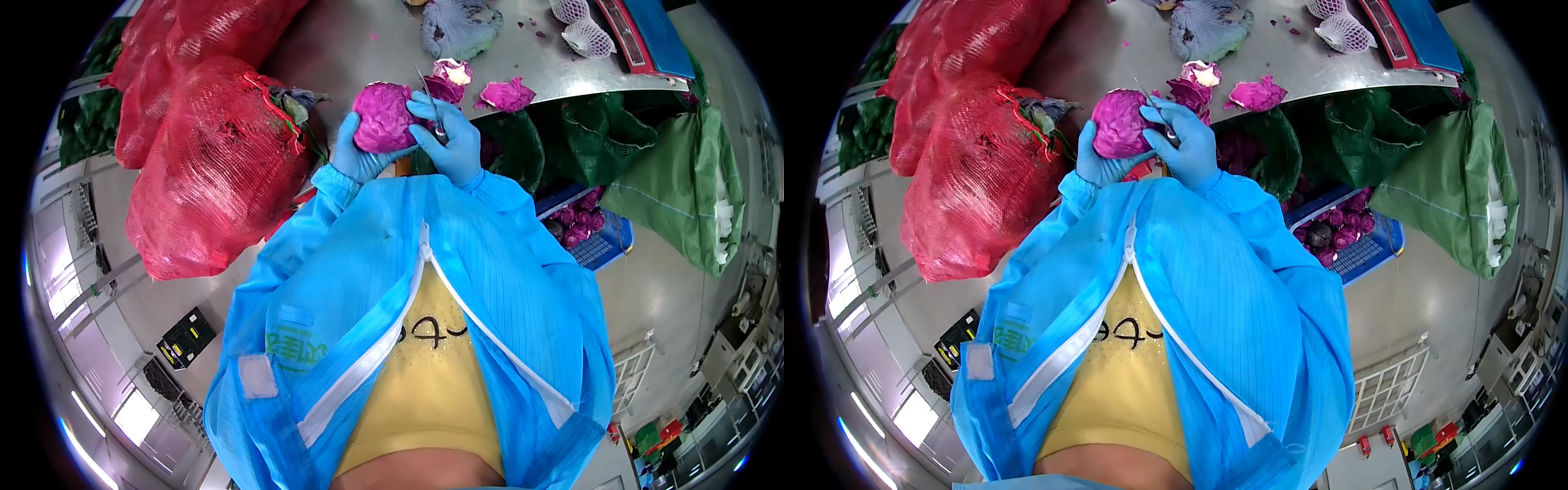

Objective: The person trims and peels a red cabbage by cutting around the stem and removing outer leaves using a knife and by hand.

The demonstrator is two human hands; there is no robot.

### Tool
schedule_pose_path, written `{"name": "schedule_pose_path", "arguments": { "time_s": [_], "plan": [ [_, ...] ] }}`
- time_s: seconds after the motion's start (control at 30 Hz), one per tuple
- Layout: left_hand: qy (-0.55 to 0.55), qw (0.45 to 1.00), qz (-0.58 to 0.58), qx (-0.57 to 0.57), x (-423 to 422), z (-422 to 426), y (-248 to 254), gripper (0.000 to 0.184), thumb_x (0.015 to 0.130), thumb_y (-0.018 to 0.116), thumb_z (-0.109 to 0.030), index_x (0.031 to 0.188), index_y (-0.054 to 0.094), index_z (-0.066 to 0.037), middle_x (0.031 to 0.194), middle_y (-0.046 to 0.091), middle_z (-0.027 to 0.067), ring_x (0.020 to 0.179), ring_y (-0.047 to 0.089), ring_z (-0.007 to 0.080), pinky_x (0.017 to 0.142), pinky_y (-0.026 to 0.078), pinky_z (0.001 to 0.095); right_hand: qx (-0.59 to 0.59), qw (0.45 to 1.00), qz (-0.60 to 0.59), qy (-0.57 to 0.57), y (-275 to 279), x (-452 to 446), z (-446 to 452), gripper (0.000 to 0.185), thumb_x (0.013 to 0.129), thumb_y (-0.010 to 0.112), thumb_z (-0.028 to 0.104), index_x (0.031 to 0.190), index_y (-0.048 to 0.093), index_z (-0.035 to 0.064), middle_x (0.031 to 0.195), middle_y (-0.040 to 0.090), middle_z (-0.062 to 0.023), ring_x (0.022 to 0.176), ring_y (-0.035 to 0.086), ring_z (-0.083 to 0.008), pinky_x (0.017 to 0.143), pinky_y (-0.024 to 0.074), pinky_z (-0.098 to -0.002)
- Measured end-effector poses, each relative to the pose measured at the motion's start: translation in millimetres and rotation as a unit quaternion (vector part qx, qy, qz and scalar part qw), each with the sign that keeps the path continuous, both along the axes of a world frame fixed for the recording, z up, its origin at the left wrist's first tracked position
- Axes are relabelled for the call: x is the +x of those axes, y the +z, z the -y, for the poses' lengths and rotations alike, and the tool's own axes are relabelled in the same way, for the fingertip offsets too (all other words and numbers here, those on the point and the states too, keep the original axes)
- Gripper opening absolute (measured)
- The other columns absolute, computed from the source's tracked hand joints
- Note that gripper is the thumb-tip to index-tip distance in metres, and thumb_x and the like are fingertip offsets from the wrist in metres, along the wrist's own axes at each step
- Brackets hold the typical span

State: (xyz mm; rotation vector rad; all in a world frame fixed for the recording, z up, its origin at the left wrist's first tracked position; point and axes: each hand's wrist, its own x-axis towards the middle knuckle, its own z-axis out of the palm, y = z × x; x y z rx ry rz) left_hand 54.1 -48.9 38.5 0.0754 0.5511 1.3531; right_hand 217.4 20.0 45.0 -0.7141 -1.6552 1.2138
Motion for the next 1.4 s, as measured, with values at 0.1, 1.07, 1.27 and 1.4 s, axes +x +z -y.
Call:
{"name": "schedule_pose_path", "arguments": {
  "time_s": [0.1, 1.07, 1.27, 1.4],
  "plan": [
    [0.043, 0.996, -0.073, 0.038, -5, 4, -11, 0.078, 0.079, 0.063, -0.037, 0.139, 0.024, -0.005, 0.136, 0.039, 0.0172, 0.123, 0.042, 0.0343, 0.103, 0.035, 0.0523, 0.028, 0.999, 0.027, -0.018, 1, -1, 5, 0.029, 0.075, 0.067, 0.008, 0.104, 0.064, 0.0048, 0.109, 0.062, -0.0121, 0.104, 0.060, -0.0248, 0.087, 0.0469, -0.0316],
    [-0.012, 0.945, -0.326, 0.018, -11, 3, 25, 0.076, 0.079, 0.068, -0.025, 0.139, 0.024, -0.012, 0.115, 0.049, 0.0126, 0.111, 0.050, 0.0234, 0.099, 0.039, 0.0335, -0.633, 0.763, -0.091, 0.095, -29, 10, -30, 0.022, 0.092, 0.052, 0.034, 0.086, 0.056, 0.0129, 0.052, 0.044, 0.0042, 0.041, 0.039, -0.0057, 0.038, 0.0328, -0.0194],
    [-0.058, 0.998, 0.010, 0.021, -20, 10, -25, 0.073, 0.075, 0.069, -0.017, 0.135, 0.031, 0.001, 0.131, 0.045, 0.0143, 0.119, 0.047, 0.0284, 0.102, 0.040, 0.0424, -0.616, 0.766, -0.131, 0.128, -15, -4, -35, 0.017, 0.090, 0.055, 0.027, 0.088, 0.057, 0.0097, 0.061, 0.050, 0.0005, 0.050, 0.046, -0.0088, 0.045, 0.0379, -0.0220],
    [0.029, 0.991, -0.132, 0.019, -23, 4, -27, 0.072, 0.071, 0.071, -0.008, 0.133, 0.034, -0.003, 0.129, 0.046, 0.0120, 0.117, 0.048, 0.0275, 0.099, 0.043, 0.0400, -0.469, 0.882, -0.045, 0.015, -24, -8, -32, 0.014, 0.080, 0.061, 0.011, 0.089, 0.055, 0.0029, 0.070, 0.054, -0.0033, 0.058, 0.052, -0.0145, 0.051, 0.0433, -0.0285]
  ]
}}
